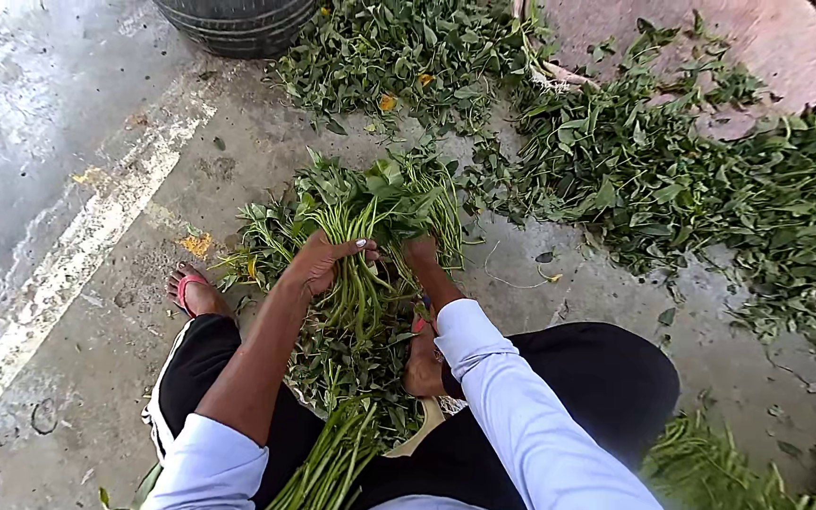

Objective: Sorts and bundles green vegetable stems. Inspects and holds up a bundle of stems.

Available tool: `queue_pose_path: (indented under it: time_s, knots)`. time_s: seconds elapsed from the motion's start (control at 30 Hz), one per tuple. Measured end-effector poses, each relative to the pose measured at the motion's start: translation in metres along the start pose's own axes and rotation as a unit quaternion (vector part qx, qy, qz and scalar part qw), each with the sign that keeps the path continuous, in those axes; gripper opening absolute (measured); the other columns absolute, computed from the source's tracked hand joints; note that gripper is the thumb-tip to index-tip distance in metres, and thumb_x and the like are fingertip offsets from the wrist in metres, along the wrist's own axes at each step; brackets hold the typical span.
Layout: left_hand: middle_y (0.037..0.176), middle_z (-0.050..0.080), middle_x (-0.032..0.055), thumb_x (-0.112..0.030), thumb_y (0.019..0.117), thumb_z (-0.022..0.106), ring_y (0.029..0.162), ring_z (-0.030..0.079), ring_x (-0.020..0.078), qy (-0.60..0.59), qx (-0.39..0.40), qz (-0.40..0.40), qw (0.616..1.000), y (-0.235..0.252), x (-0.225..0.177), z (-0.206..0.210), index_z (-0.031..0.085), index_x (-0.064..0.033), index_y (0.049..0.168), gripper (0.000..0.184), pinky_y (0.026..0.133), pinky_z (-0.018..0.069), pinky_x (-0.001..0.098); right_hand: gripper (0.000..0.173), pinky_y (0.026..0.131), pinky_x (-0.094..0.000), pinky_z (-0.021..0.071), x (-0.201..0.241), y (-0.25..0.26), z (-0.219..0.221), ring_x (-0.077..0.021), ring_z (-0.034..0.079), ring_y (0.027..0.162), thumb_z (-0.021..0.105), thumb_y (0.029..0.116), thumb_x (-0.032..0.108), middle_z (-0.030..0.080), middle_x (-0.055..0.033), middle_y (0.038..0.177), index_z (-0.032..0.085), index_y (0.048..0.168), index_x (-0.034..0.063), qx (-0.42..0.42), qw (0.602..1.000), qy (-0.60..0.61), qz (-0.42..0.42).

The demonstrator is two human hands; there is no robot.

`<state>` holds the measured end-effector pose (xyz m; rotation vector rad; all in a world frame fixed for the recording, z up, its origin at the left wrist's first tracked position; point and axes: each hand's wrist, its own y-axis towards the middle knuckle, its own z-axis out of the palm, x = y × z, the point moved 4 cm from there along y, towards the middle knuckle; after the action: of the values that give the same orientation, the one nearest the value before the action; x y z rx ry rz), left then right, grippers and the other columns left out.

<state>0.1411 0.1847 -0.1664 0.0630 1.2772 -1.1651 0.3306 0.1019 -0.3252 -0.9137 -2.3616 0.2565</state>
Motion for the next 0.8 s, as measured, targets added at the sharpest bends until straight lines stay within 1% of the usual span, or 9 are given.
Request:
queue_pose_path:
  time_s: [0.1, 0.2, 0.27, 0.33, 0.43, 0.5, 0.6, 0.7, 0.8]
  knots:
    - [0.101, 0.074, 0.0134, 0.003, 0.0967, 0.059, 0.088, 0.075, 0.0252, -0.02, 0.034, 0.096, 0.995, -0.021, -0.037, -0.011, 0.055, -0.0031, 0.121, 0.026, 0.085, 0.0632, 0.0419, 0.046, 0.104, -0.0672, 0.0438, -0.009, 0.014, -0.013, -0.0472, 0.056, 0.131, 0.047, 0.109, 0.02, 0.055, -0.028, 0.143, 0.041, 0.151, 0.002, 0.05, 0.998, -0.007, 0.034]
    - [0.102, 0.073, 0.0111, -0.002, 0.0979, 0.059, 0.093, 0.073, 0.0245, -0.086, 0.0, 0.187, 0.979, -0.026, -0.052, -0.03, 0.054, -0.0066, 0.125, 0.028, 0.091, 0.061, 0.0433, 0.045, 0.103, -0.066, 0.0452, -0.019, 0.03, -0.03, -0.0492, 0.059, 0.125, 0.058, 0.1051, 0.019, 0.06, -0.0321, 0.133, 0.049, 0.144, -0.0021, 0.082, 0.994, 0.071, 0.025]
    - [0.103, 0.072, 0.0105, -0.005, 0.1035, 0.052, 0.096, 0.073, 0.0247, -0.14, -0.046, 0.176, 0.973, -0.024, -0.045, -0.036, 0.053, -0.006, 0.133, 0.03, 0.093, 0.06, 0.044, 0.036, 0.104, -0.0626, 0.0448, -0.023, 0.035, -0.043, -0.046, 0.06, 0.121, 0.066, 0.1, 0.016, 0.063, -0.0314, 0.127, 0.062, 0.129, -0.0057, 0.078, 0.989, 0.122, 0.019]
    - [0.103, 0.071, 0.0115, -0.009, 0.1062, 0.049, 0.096, 0.072, 0.0254, -0.167, -0.064, 0.124, 0.976, -0.02, -0.034, -0.035, 0.054, -0.0047, 0.136, 0.03, 0.093, 0.0597, 0.0444, 0.034, 0.102, -0.061, 0.0457, -0.027, 0.037, -0.055, -0.0435, 0.061, 0.117, 0.068, 0.0991, 0.016, 0.064, -0.0307, 0.122, 0.065, 0.123, -0.0076, 0.076, 0.985, 0.154, 0.016]
    - [0.101, 0.071, 0.0124, -0.003, 0.1032, 0.052, 0.091, 0.073, 0.0253, -0.173, -0.091, 0.07, 0.978, -0.019, -0.021, -0.03, 0.056, -0.0029, 0.135, 0.032, 0.088, 0.0616, 0.0433, 0.033, 0.101, -0.0573, 0.0479, -0.026, 0.035, -0.074, -0.0386, 0.064, 0.111, 0.066, 0.1, 0.016, 0.066, -0.0271, 0.119, 0.064, 0.124, -0.0072, 0.07, 0.979, 0.194, -0.007]
    - [0.099, 0.071, 0.013, 0.0, 0.101, 0.055, 0.089, 0.074, 0.0266, -0.173, -0.138, 0.071, 0.973, -0.017, -0.017, -0.029, 0.056, -0.0032, 0.132, 0.031, 0.085, 0.0627, 0.0453, 0.029, 0.098, -0.0505, 0.0523, -0.017, 0.028, -0.09, -0.0317, 0.068, 0.103, 0.064, 0.1008, 0.013, 0.069, -0.023, 0.113, 0.064, 0.122, -0.0068, 0.037, 0.97, 0.237, -0.031]
    - [0.101, 0.07, 0.0141, 0.0, 0.0999, 0.058, 0.088, 0.074, 0.0285, -0.177, -0.191, 0.086, 0.962, -0.009, -0.006, -0.031, 0.051, -0.0059, 0.138, 0.039, 0.081, 0.0633, 0.0467, 0.024, 0.089, -0.043, 0.0575, 0.003, 0.015, -0.115, -0.0242, 0.071, 0.09, 0.063, 0.0999, 0.009, 0.071, -0.0192, 0.102, 0.066, 0.116, -0.0077, -0.028, 0.945, 0.318, -0.068]
    - [0.098, 0.07, 0.0152, 0.002, 0.0981, 0.06, 0.083, 0.072, 0.0268, -0.181, -0.216, 0.091, 0.955, -0.002, 0.005, -0.03, 0.057, -0.0004, 0.129, 0.031, 0.079, 0.0625, 0.0434, 0.022, 0.079, -0.0358, 0.06, 0.037, -0.013, -0.128, -0.0187, 0.069, 0.08, 0.068, 0.0971, 0.006, 0.07, -0.0161, 0.101, 0.067, 0.116, -0.0061, -0.049, 0.924, 0.374, -0.07]
    - [0.098, 0.071, 0.0135, 0.002, 0.0989, 0.06, 0.085, 0.072, 0.0235, -0.175, -0.211, 0.106, 0.956, 0.0, 0.012, -0.018, 0.056, 0.0005, 0.123, 0.025, 0.081, 0.0616, 0.0396, 0.026, 0.076, -0.0383, 0.0598, 0.072, -0.055, -0.112, -0.0206, 0.069, 0.078, 0.07, 0.0969, 0.009, 0.07, -0.0165, 0.101, 0.067, 0.118, -0.0043, -0.028, 0.927, 0.362, -0.088]
